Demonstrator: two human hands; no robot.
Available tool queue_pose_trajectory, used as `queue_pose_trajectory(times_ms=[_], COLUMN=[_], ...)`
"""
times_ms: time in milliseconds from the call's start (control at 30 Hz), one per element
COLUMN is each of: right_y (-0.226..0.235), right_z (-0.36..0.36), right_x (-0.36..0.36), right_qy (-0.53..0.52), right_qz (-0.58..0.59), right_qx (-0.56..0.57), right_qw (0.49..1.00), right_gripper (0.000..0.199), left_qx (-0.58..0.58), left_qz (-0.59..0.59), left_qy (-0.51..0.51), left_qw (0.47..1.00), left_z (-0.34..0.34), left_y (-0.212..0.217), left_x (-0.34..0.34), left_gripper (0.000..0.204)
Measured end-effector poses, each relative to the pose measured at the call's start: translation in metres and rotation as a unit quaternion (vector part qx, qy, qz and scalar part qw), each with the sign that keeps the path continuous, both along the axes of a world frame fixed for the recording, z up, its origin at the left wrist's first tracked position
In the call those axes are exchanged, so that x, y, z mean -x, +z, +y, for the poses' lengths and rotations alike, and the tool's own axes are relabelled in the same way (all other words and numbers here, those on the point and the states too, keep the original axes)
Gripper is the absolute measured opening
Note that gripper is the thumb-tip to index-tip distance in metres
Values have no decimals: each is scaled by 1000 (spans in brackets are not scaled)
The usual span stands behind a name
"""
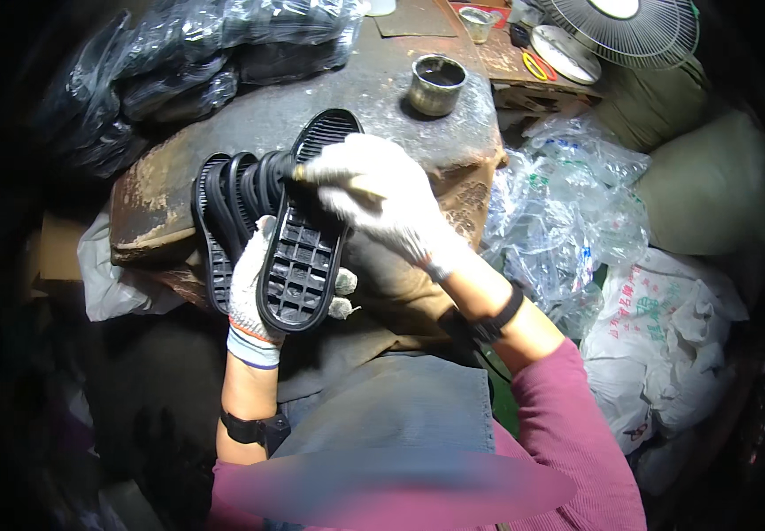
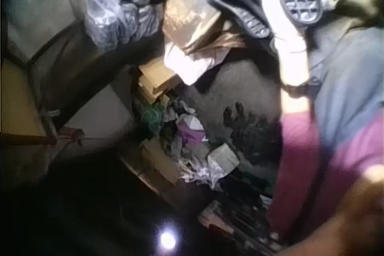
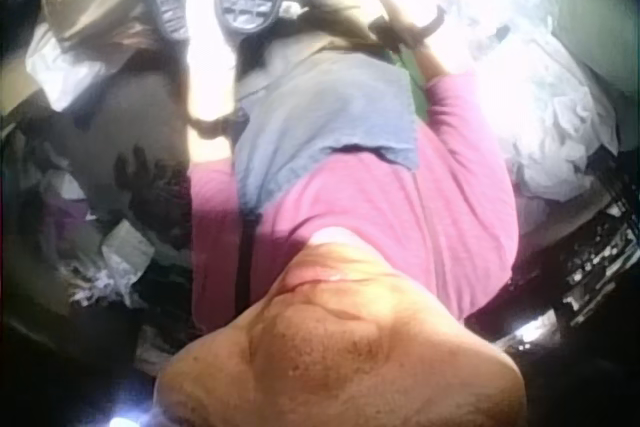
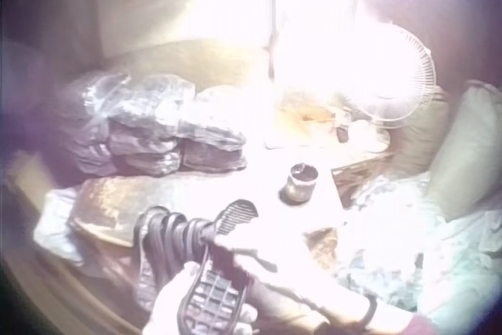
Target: Applying adhesive to the underside of shoe soles using a handheld brush at a factory workstation.
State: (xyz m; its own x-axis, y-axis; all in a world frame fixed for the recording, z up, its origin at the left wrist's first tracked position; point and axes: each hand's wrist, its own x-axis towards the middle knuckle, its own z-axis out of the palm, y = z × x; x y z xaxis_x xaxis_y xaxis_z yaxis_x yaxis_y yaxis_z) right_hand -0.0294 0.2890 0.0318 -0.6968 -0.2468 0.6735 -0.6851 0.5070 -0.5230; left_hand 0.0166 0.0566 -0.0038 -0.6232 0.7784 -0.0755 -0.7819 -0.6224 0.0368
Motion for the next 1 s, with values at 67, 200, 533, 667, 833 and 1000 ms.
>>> queue_pose_trajectory(times_ms=[67, 200, 533, 667, 833, 1000], right_y=[4, 0, 9, 8, 29, 35], right_z=[8, 50, 0, -3, -1, 12], right_x=[-3, 43, -33, -52, -59, -63], right_qy=[38, -15, 28, 33, 124, 191], right_qz=[-13, -201, -75, -43, -43, -75], right_qx=[31, 295, 69, 35, 1, -49], right_qw=[999, 934, 994, 998, 991, 977], right_gripper=[26, 18, 20, 20, 24, 24], left_qx=[-23, -18, -34, -36, 102, -59], left_qz=[12, 14, 40, 49, 185, 107], left_qy=[27, -33, 94, 83, 195, 222], left_qw=[999, 999, 994, 995, 958, 967], left_z=[-4, 15, 35, 30, 32, 21], left_y=[1, 13, -5, -28, -21, -4], left_x=[0, 7, 0, 8, 21, 39], left_gripper=[80, 77, 60, 59, 63, 88])
